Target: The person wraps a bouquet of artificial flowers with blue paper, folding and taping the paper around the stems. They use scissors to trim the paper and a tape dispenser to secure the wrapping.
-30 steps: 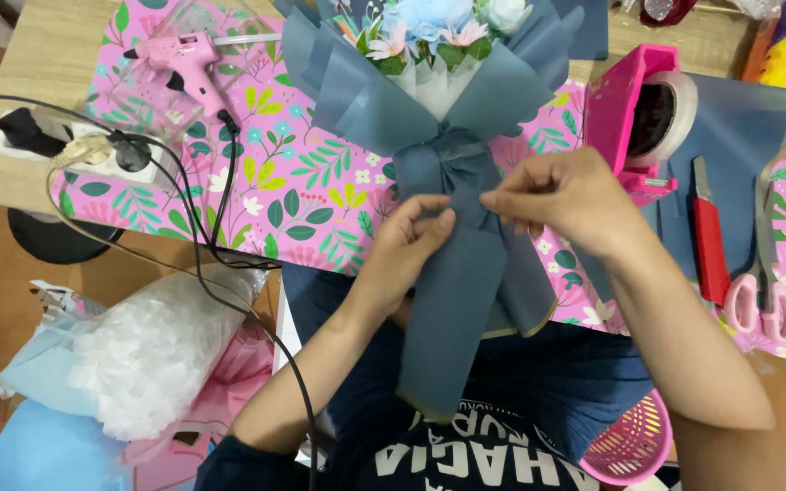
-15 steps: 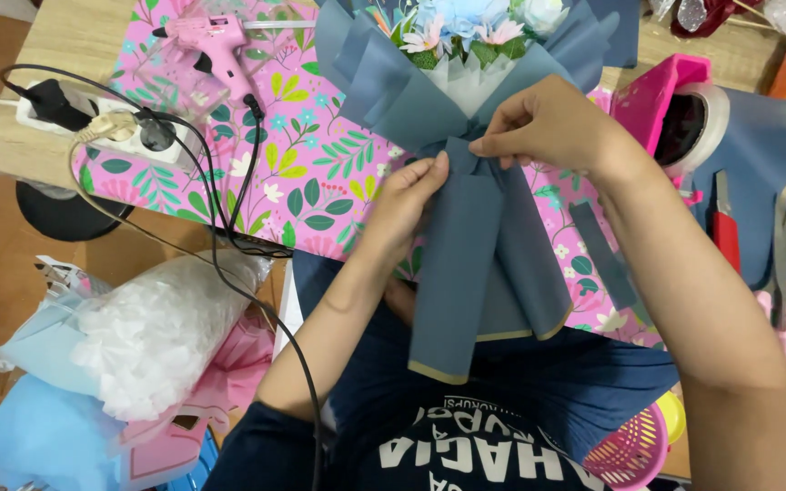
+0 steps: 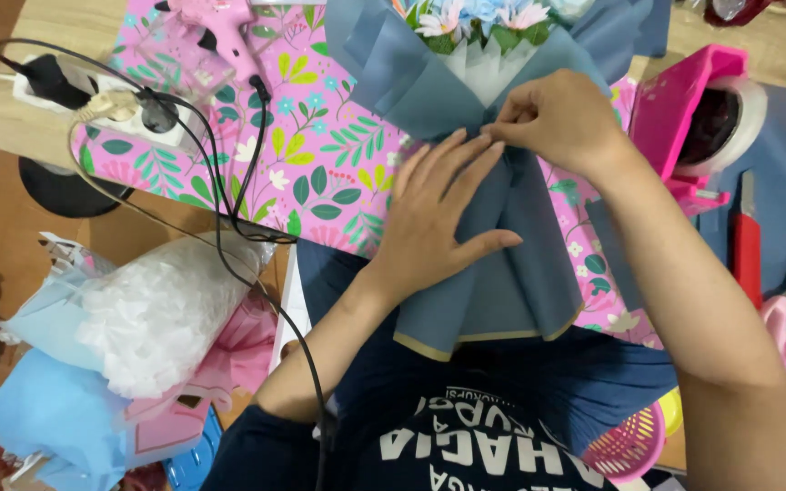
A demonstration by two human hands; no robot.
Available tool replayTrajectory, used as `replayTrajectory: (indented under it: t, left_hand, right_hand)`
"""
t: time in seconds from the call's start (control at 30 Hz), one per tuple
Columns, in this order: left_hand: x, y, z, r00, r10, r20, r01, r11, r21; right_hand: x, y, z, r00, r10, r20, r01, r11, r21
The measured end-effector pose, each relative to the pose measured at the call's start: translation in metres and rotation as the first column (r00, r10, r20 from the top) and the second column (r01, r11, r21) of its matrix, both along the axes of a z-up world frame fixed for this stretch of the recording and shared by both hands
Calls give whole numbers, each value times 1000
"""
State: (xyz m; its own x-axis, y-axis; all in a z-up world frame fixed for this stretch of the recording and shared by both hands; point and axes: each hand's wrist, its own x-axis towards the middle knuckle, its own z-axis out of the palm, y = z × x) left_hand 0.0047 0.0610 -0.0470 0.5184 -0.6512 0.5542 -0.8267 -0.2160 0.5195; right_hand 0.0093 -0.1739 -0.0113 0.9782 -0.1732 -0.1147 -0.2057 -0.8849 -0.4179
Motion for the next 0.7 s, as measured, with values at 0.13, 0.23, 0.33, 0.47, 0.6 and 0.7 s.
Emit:
replayTrajectory:
  t: [0.13,0.23,0.33,0.47,0.6,0.7]
  left_hand:
    - [-9,-11,-24,994,-69,-88,77,993,93]
    - [-16,-15,-35,989,-72,-128,88,989,123]
    - [-16,-17,-37,999,-13,-34,19,984,178]
    - [-15,-17,-38,1000,-5,-13,7,976,217]
    - [-18,-14,-26,1000,1,24,-8,959,282]
    - [-18,-14,-28,1000,-10,8,7,959,285]
  right_hand:
    - [-7,-5,-12,995,69,72,-63,995,-83]
    - [-16,-5,-20,957,177,231,-139,975,-173]
    - [-17,-5,-27,884,305,354,-164,912,-377]
    - [-20,-2,-31,858,331,392,-118,870,-478]
    - [-26,-2,-28,737,428,523,-103,837,-538]
    - [-25,-6,-34,770,386,508,-132,875,-465]
